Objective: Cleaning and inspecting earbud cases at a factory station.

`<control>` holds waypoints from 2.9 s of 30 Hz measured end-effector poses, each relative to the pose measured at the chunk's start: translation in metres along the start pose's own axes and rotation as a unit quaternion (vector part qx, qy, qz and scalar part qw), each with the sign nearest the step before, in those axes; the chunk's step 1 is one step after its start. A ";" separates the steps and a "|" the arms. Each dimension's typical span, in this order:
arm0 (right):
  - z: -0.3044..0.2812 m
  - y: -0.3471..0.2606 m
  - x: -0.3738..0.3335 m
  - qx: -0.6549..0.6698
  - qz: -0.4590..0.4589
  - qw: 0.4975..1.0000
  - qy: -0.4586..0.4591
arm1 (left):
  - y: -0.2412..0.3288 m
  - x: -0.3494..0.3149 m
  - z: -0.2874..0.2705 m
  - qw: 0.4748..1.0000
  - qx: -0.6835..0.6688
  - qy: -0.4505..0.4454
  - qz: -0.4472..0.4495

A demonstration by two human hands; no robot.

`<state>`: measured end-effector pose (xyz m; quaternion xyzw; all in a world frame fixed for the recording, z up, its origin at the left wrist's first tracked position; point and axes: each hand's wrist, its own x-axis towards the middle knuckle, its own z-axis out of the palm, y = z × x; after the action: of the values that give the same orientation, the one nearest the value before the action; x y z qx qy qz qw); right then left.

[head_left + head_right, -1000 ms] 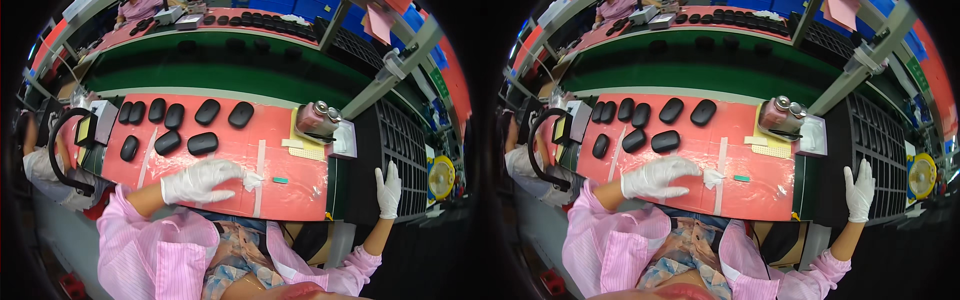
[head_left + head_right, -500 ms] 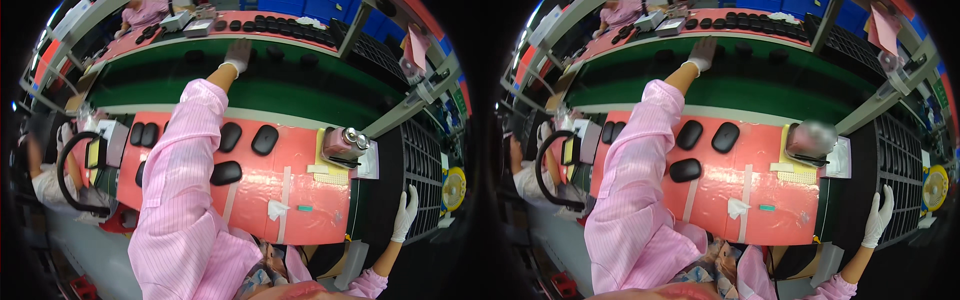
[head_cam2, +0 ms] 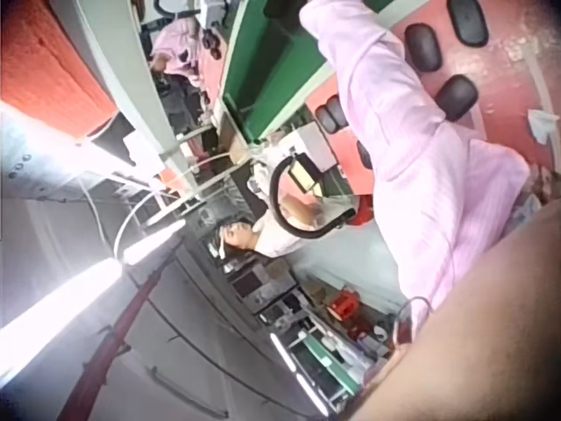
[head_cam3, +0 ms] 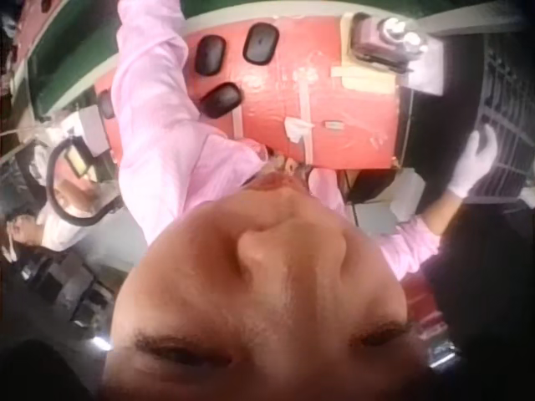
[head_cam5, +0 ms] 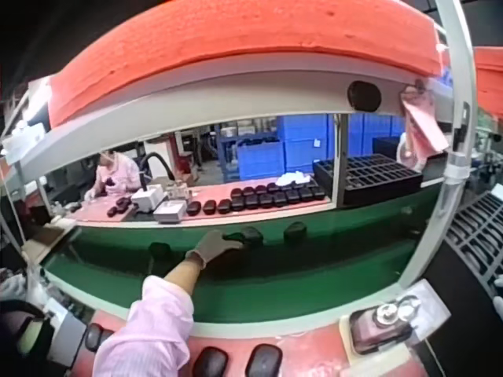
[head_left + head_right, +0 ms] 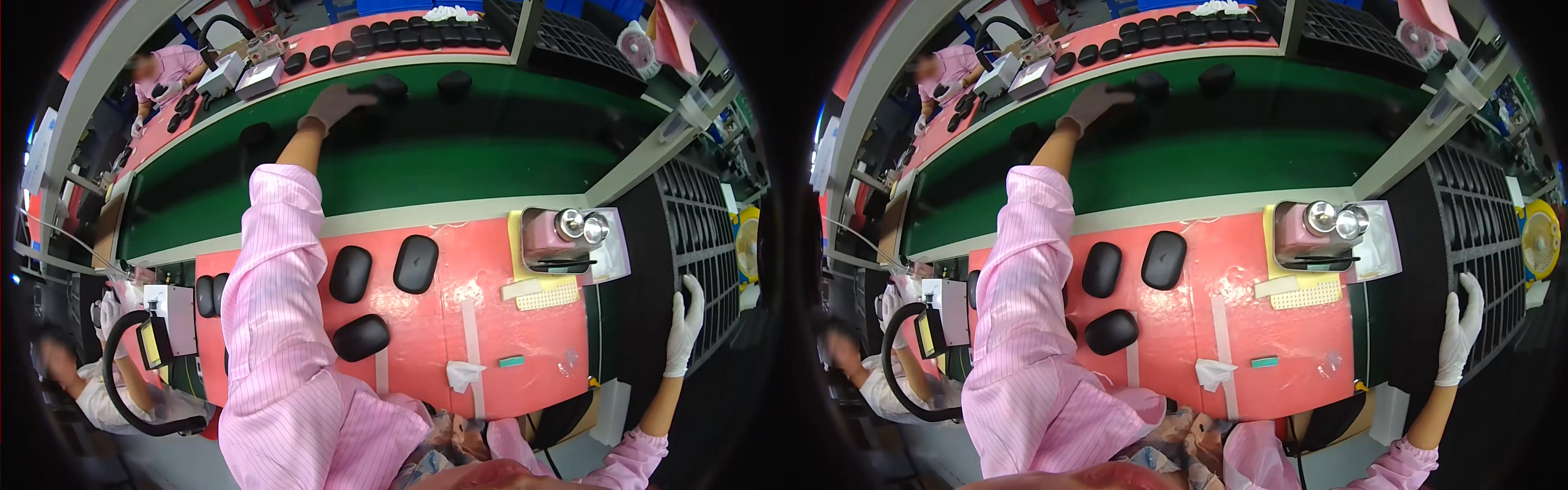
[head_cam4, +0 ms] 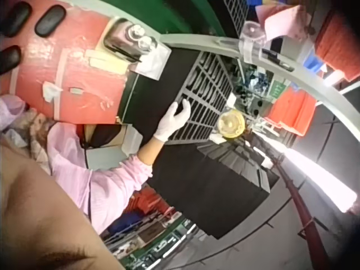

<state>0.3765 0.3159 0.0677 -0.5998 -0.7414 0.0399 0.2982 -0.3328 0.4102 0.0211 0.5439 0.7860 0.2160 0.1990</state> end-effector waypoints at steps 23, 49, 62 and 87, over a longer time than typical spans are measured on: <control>0.001 0.007 0.003 -0.006 0.002 1.000 -0.009 | 0.007 -0.006 0.059 0.990 0.102 -0.057 0.075; 0.086 -0.247 -0.206 0.424 -0.320 0.809 -0.251 | 0.074 -0.548 0.117 0.887 -0.411 0.210 -0.008; 0.084 -0.234 -0.208 0.530 -0.256 0.753 -0.296 | 0.112 -0.503 0.146 0.667 -0.737 -0.081 0.070; 0.094 -0.232 -0.206 0.605 -0.039 0.779 -0.160 | 0.121 -0.526 0.131 0.685 -0.727 -0.038 -0.014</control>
<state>0.1508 0.0920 0.0062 -0.2517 -0.6245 0.5641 0.4779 0.0048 -0.0308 0.0209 0.2252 0.3818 0.6961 0.5648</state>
